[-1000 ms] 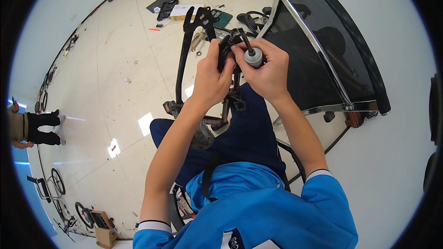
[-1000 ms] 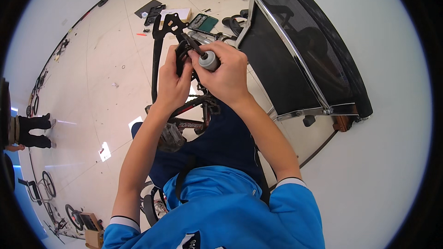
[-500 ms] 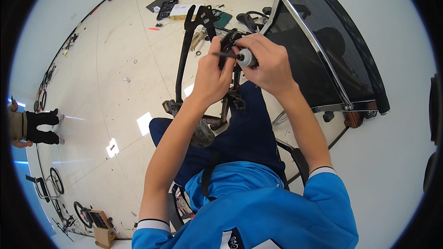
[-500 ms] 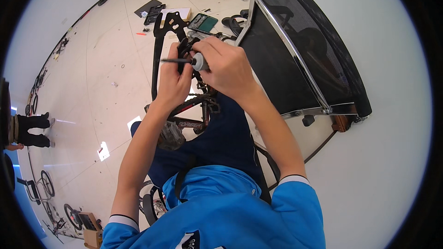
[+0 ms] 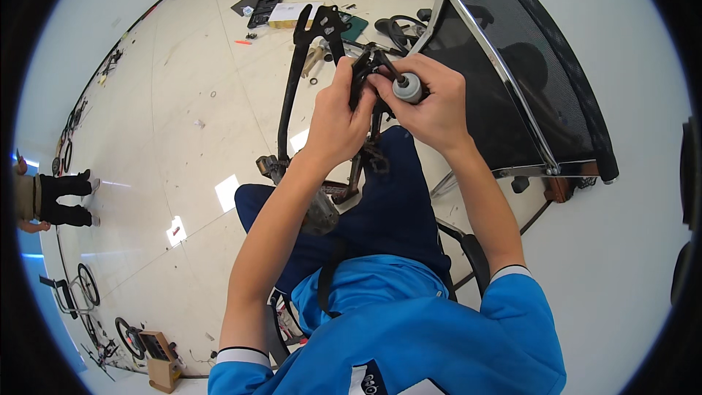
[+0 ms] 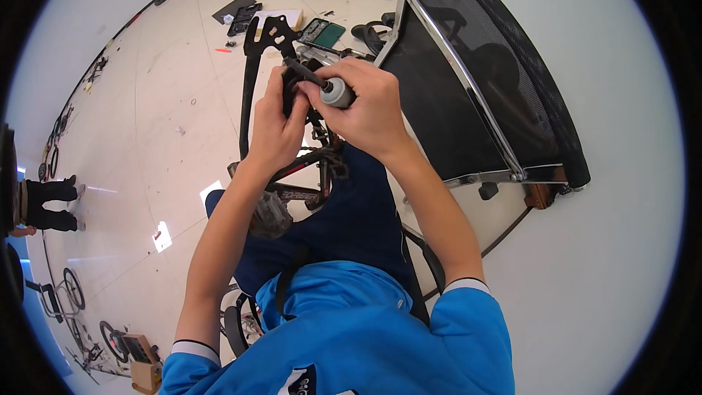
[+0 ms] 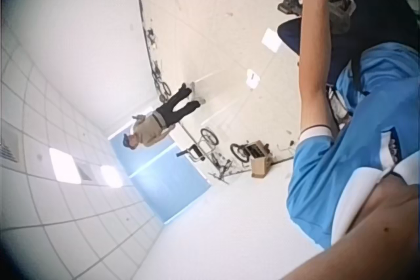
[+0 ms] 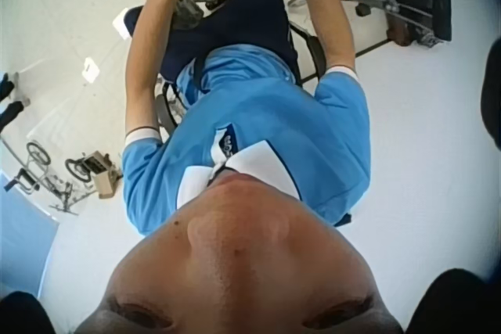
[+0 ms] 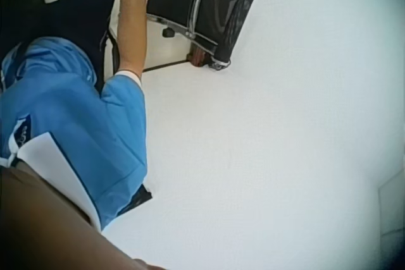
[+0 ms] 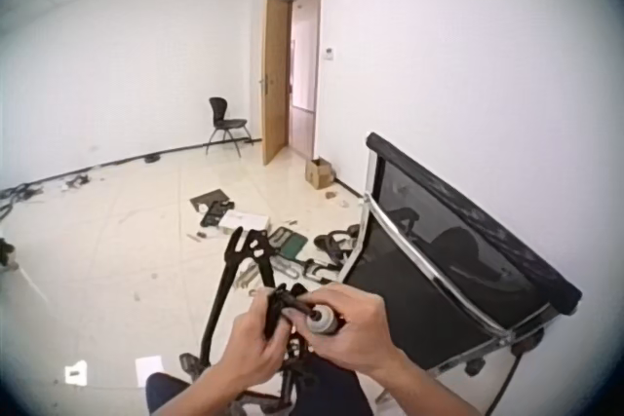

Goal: The person assembles a bicycle frame by attaching the crankset and tightening bolts with a screwdriver. They work on the bottom bracket area, adjusting components and securing parts while seated on a chair in a workshop.

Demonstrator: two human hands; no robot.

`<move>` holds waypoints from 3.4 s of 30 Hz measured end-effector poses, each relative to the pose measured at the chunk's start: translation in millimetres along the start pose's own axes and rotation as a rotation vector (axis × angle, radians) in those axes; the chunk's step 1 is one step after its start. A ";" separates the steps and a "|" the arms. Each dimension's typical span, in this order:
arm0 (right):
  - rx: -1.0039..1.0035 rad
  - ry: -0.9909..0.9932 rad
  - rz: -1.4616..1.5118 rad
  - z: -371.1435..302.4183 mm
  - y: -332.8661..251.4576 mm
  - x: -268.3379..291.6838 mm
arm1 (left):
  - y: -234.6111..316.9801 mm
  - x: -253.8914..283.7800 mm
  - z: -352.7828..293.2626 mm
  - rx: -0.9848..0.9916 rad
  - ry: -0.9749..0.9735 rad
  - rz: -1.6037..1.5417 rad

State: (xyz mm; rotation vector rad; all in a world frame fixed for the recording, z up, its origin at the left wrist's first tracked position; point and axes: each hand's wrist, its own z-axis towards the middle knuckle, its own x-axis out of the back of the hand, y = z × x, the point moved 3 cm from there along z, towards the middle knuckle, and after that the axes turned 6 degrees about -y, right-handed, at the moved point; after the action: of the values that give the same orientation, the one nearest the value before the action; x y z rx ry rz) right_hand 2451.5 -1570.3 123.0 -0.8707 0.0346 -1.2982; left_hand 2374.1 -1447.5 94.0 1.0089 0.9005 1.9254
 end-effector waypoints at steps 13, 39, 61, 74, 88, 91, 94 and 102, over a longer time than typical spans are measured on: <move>0.200 -0.044 -0.218 0.8 -7.1 -3.8 | -4.8 2.7 0.4 -0.005 -0.025 0.037; 0.365 0.003 -0.329 -1.1 -3.7 -5.6 | -5.6 1.1 1.4 0.004 0.025 -0.028; -0.279 0.094 0.168 -5.1 3.7 -15.1 | -4.0 2.3 1.8 0.036 0.029 0.041; 0.094 0.056 -0.002 -2.6 1.8 -3.4 | -2.4 2.1 -4.4 0.055 -0.006 0.028; 0.282 -0.018 -0.287 -13.3 -9.5 -0.7 | 4.4 -0.7 -7.5 0.014 0.000 -0.020; 0.328 -0.028 -0.339 -14.3 -6.9 -1.0 | 4.1 -1.5 -6.3 0.015 0.002 -0.041; 0.196 0.036 -0.112 -10.9 -8.7 -0.2 | 1.4 -0.7 -8.0 0.005 0.017 -0.009; -0.016 0.129 -0.018 -8.6 -9.7 -7.4 | -1.1 0.9 -7.2 0.022 0.009 0.019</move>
State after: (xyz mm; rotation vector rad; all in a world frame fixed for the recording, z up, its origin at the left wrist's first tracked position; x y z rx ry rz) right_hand 2437.1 -1568.7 119.4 -0.8014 0.1395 -1.3709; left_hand 2367.8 -1447.9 90.1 1.0262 0.9225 1.9406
